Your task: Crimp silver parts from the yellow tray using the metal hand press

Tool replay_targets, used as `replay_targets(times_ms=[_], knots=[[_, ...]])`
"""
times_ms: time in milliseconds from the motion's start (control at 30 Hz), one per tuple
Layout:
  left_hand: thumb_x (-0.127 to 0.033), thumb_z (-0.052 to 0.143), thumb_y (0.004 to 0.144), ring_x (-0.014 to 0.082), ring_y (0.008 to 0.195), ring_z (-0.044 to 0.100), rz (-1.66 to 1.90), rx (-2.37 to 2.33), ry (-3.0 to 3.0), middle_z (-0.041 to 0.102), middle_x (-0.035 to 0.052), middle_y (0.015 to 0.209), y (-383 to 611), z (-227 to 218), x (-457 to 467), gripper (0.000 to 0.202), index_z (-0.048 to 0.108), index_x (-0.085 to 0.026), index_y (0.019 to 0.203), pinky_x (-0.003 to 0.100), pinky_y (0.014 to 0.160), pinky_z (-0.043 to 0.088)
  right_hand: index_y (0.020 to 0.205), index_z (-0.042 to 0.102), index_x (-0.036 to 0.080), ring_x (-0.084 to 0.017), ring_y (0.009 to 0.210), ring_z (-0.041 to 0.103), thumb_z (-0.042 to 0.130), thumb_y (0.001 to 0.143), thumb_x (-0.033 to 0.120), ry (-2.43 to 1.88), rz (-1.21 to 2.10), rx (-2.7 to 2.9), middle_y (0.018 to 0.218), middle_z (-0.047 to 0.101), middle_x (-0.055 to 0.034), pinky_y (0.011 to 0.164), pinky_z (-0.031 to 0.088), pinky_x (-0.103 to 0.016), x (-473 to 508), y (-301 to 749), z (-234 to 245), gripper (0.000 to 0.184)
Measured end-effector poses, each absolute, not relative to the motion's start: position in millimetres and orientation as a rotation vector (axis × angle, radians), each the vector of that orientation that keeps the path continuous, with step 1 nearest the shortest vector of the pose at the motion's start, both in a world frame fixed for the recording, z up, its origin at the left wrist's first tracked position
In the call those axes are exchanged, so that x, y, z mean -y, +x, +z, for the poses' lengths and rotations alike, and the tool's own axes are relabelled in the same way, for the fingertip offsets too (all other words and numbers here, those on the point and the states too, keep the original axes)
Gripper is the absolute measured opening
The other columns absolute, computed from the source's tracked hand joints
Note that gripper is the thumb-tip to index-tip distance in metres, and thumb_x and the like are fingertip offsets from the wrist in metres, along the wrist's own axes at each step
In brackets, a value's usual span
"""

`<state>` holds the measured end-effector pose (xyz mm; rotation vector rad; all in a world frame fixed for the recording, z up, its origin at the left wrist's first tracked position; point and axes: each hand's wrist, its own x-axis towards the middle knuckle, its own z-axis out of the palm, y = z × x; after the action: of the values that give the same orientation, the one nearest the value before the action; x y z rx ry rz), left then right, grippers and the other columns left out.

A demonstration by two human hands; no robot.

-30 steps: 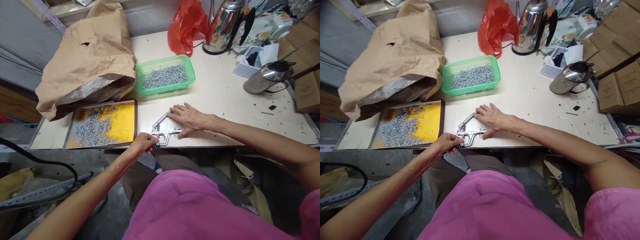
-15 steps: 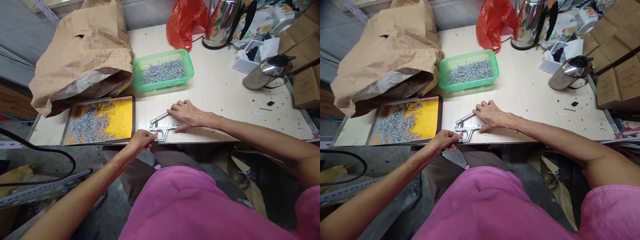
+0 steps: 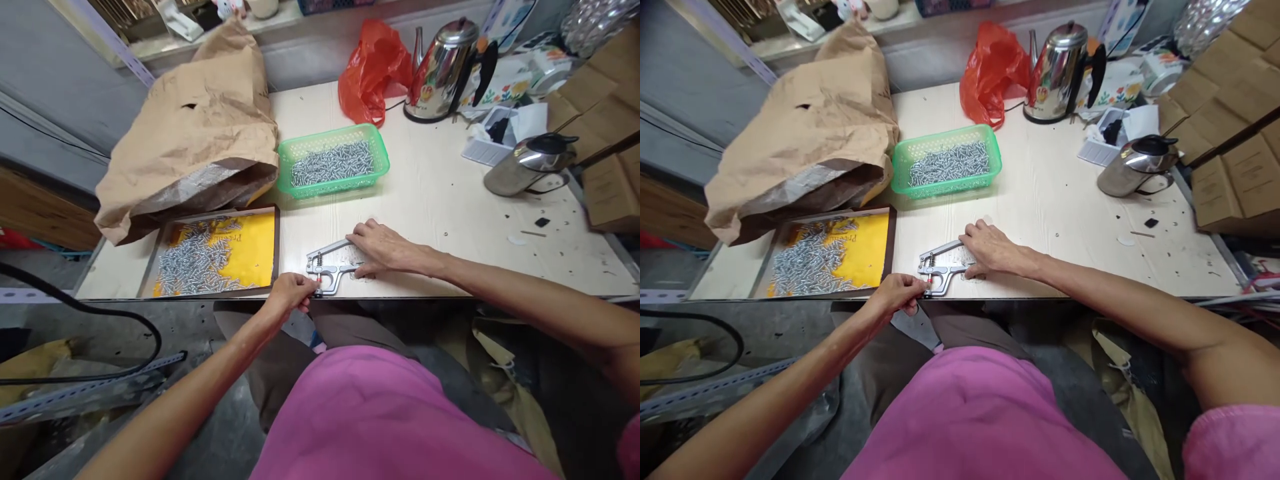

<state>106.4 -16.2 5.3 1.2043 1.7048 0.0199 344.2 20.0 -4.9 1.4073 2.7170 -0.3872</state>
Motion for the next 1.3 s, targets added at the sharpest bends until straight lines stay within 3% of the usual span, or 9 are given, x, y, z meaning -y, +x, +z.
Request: replay_targets(times_ms=[133, 200, 267, 500, 700, 933, 1100, 1200, 1300], knots=[[-0.032, 0.058, 0.087, 0.0191, 0.076, 0.062, 0.128, -1.744, 1.878, 0.064, 0.006, 0.079, 115.9, 9.1, 24.5, 0.02, 0.067, -0.015, 0.08, 0.03, 0.068, 0.049, 0.108, 0.061, 0.012, -0.029, 0.097, 0.049, 0.074, 0.074, 0.05, 1.424, -0.413, -2.718, 0.104, 0.058, -0.015, 0.079, 0.039, -0.037, -15.5, 341.2, -3.0, 0.052], [-0.029, 0.059, 0.086, 0.0237, 0.098, 0.057, 0.246, -1.655, 2.254, 0.063, 0.0086, 0.101, 126.8, 7.1, 22.3, 0.018, 0.067, -0.017, 0.098, 0.034, 0.081, 0.048, 0.107, 0.061, 0.012, -0.029, 0.098, 0.049, 0.074, 0.075, 0.048, 1.437, -0.416, -2.737, 0.105, 0.058, -0.0148, 0.08, 0.04, -0.037, -12.7, 340.2, -3.4, 0.05], [-0.03, 0.065, 0.083, 0.0267, 0.108, 0.051, 0.222, -1.491, 2.485, 0.061, 0.01, 0.113, 139.3, 2.5, 13.2, 0.032, 0.062, -0.017, 0.113, 0.037, 0.088, 0.046, 0.11, 0.06, 0.011, -0.028, 0.098, 0.048, 0.072, 0.079, 0.046, 1.453, -0.441, -2.742, 0.105, 0.057, -0.0148, 0.082, 0.041, -0.037, -10.0, 340.5, -3.7, 0.048], [-0.038, 0.071, 0.078, 0.0271, 0.105, 0.05, -0.046, -1.137, 2.699, 0.059, 0.0115, 0.116, 158.9, -4.2, -24.6, 0.061, 0.048, -0.015, 0.129, 0.039, 0.088, 0.045, 0.124, 0.054, 0.011, -0.028, 0.101, 0.047, 0.075, 0.075, 0.047, 1.514, -0.495, -2.689, 0.113, 0.054, -0.0158, 0.084, 0.041, -0.037, -1.0, 351.1, 4.3, 0.064], [-0.035, 0.06, 0.088, 0.0249, 0.098, 0.051, -0.042, -1.053, 2.715, 0.06, 0.009, 0.099, 158.4, -7.5, -26.4, 0.024, 0.06, -0.016, 0.102, 0.036, 0.081, 0.044, 0.101, 0.064, 0.012, -0.023, 0.09, 0.053, 0.057, 0.092, 0.033, 1.511, -0.414, -2.675, 0.098, 0.06, -0.0119, 0.077, 0.037, -0.032, -1.7, 345.4, 1.3, 0.024], [-0.032, 0.051, 0.093, 0.0236, 0.094, 0.052, -0.029, -1.156, 2.677, 0.06, 0.0082, 0.093, 161.3, -11.8, -20.7, 0.019, 0.062, -0.017, 0.092, 0.035, 0.076, 0.044, 0.09, 0.065, 0.014, -0.019, 0.084, 0.055, 0.049, 0.096, 0.035, 1.574, -0.47, -2.707, 0.09, 0.062, -0.0089, 0.073, 0.036, -0.029, -5.2, 344.1, -10.8, 0.027], [-0.031, 0.056, 0.09, 0.0272, 0.103, 0.052, 0.049, -1.269, 2.665, 0.061, 0.0127, 0.107, 163.5, -11.2, -12.1, 0.031, 0.057, -0.012, 0.115, 0.04, 0.085, 0.047, 0.107, 0.064, 0.013, -0.022, 0.09, 0.053, 0.056, 0.091, 0.044, 1.334, -0.51, -2.827, 0.097, 0.061, -0.0114, 0.077, 0.038, -0.031, -23.8, 357.5, -1.2, 0.035], [-0.02, 0.047, 0.093, 0.0298, 0.123, 0.046, 0.211, -1.327, 2.646, 0.052, 0.018, 0.133, 170.0, -21.6, 0.3, 0.034, 0.051, -0.013, 0.126, 0.045, 0.098, 0.043, 0.11, 0.064, 0.013, -0.021, 0.09, 0.053, 0.047, 0.096, 0.031, 1.356, -0.477, -2.843, 0.101, 0.062, -0.0125, 0.076, 0.038, -0.031, -41.3, 360.6, -3.1, 0.028], [-0.014, 0.039, 0.095, 0.0286, 0.135, 0.038, 0.323, -1.19, 2.639, 0.047, 0.0149, 0.143, 176.2, -35.1, 15.4, 0.036, 0.05, -0.016, 0.129, 0.05, 0.109, 0.034, 0.1, 0.066, 0.012, -0.021, 0.089, 0.052, 0.042, 0.094, 0.019, 1.481, -0.298, -2.782, 0.097, 0.063, -0.0127, 0.076, 0.035, -0.032, -59.6, 358.9, -13.4, 0.026]])
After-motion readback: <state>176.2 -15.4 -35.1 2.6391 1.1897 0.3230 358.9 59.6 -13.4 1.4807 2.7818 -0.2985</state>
